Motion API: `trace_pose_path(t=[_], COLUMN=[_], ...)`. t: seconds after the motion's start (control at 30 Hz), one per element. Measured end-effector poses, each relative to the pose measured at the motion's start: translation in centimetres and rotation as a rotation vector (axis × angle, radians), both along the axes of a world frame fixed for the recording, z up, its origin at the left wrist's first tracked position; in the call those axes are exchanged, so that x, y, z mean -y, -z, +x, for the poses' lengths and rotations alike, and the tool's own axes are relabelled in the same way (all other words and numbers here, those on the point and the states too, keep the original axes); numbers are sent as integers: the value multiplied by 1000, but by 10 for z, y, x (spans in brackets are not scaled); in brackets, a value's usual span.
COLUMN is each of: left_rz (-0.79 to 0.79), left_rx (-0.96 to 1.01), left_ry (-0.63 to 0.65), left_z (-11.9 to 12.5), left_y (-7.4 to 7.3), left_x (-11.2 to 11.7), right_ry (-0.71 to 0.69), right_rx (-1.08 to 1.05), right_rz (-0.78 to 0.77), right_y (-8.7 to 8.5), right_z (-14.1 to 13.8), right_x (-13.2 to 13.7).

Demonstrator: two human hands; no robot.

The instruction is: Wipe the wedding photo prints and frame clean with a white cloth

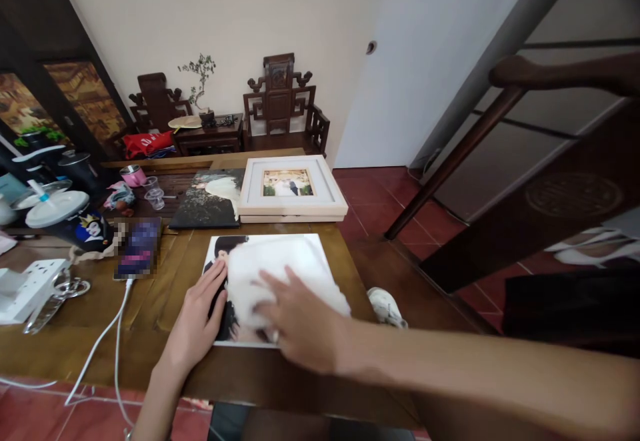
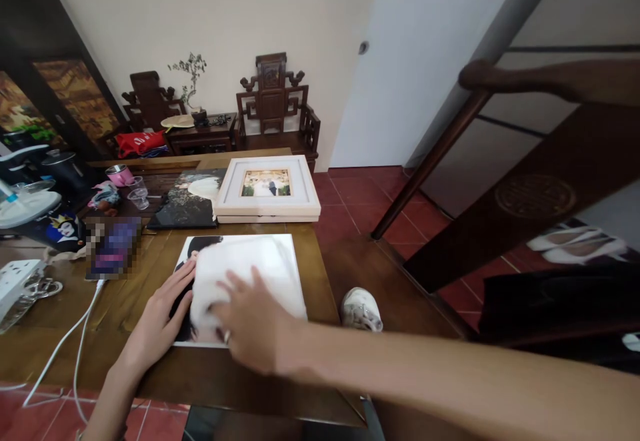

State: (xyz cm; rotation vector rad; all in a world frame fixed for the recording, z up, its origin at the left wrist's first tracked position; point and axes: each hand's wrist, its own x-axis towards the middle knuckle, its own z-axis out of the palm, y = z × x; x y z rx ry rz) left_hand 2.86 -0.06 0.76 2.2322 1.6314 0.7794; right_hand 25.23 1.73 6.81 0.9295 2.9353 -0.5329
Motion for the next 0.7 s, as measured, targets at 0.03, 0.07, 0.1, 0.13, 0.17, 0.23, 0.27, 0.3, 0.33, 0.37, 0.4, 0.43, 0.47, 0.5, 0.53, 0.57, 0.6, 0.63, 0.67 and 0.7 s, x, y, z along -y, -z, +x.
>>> trace_pose_path(t=[0.03,0.07,0.1,0.13,0.17,0.23,0.27,0.3,0.33,0.37,0.4,0.43,0.47,0.5,0.53,0.57,0.6,0.63,0.67,0.7], left_rz=[-7,-18,-32,-46,-56,-62,-55,-45,-33,-22,-13,-7,-4,0,6,15,29,44,59,71], left_rx=[0,-2,-3,-5,-6,-4,2,6,9,9,9,11,21,42,75,118,170,230,289,344], left_ry=[7,9,5,-4,-12,-15,-9,0,9,13,14,13,7,-2,-12,-26,-43,-65,-89,-113], left_z=[0,-1,-1,-1,-1,-2,-2,-2,-2,-1,0,1,2,2,3,3,3,2,1,-1], left_y=[0,-1,-1,-1,-1,0,0,0,0,0,0,-1,-3,-4,-6,-7,-9,-10,-10,-10], left_x=[0,0,0,0,0,0,-1,-1,-2,-2,-2,-2,-2,-1,0,2,3,5,6,6], right_ry=[-64,-116,-153,-176,-185,-168,-145,-120,-94,-65,-34,1,32,58,77,81,66,32,-20,-81], right_rx=[7,16,21,22,19,-9,-23,-29,-29,-25,-21,-19,-22,-29,-39,-53,-73,-100,-130,-160], right_rz=[-17,-32,-41,-49,-55,-53,-47,-40,-29,-11,9,32,54,74,91,109,134,166,197,222], right_y=[-2,-3,-4,-5,-6,-7,-8,-8,-9,-9,-8,-7,-6,-5,-3,-1,1,4,6,8], right_z=[-2,-3,-4,-5,-5,-5,-4,-4,-4,-4,-4,-5,-7,-9,-12,-15,-19,-22,-25,-28], right_x=[15,28,39,46,50,45,38,28,17,4,-8,-19,-30,-38,-45,-49,-50,-49,-46,-40])
